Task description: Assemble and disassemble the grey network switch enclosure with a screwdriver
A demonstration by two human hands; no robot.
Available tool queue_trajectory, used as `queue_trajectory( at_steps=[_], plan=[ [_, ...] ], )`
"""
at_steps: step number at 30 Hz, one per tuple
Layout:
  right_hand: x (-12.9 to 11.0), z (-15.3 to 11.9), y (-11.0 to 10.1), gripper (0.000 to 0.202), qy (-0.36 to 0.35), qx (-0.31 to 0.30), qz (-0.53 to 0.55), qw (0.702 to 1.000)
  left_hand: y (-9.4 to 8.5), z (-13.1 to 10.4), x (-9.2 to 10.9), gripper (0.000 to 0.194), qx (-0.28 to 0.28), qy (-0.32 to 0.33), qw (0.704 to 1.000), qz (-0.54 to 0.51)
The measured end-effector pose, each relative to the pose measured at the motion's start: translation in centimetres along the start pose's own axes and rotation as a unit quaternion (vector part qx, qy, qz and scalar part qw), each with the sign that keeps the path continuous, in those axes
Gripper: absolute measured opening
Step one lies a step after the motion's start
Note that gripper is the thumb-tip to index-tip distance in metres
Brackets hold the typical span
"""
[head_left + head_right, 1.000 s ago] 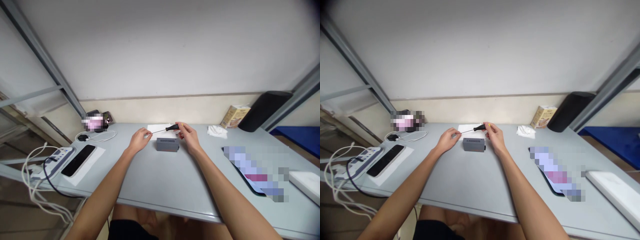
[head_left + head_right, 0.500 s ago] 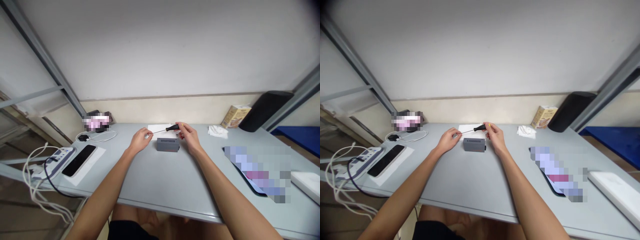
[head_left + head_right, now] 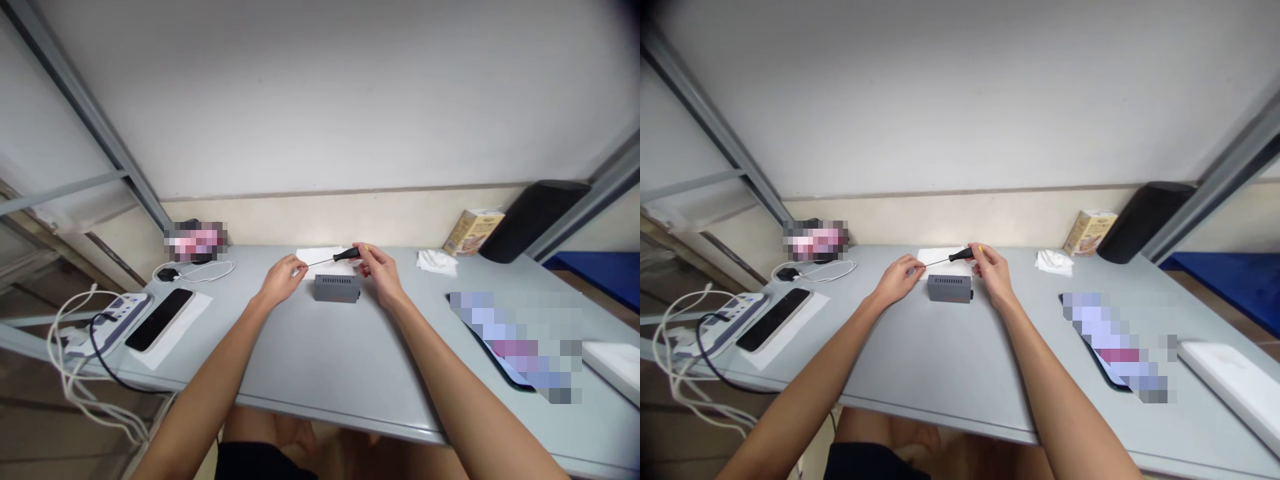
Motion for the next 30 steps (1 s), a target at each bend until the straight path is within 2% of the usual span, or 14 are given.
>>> queue_trajectory(
  at_steps=[9,20,30],
  plan=[
    [-0.37,-0.23,0.22,0.060,0.000,-0.009,0.008,1.000,0.01,-0.07,0.10,0.030,0.001,0.005,1.000,-0.005],
    [-0.15,-0.04,0.08,0.055,-0.004,-0.014,0.017,1.000,-0.12,-0.12,-0.05,0.025,-0.003,-0.003,1.000,0.000],
    [-0.43,-0.13,0.07,0.055,0.000,-0.014,0.018,1.000,0.00,-0.12,0.28,0.026,-0.006,0.017,1.000,-0.009]
  ],
)
Point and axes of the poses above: each hand's wrist, its own z-axis towards the middle knuckle, its own y-axis out of the palm, x = y × z, the point moved 9 cm from there along z, towards the middle knuckle, and after that the axes turned 2 degrees about z, right-handed, at the moved point
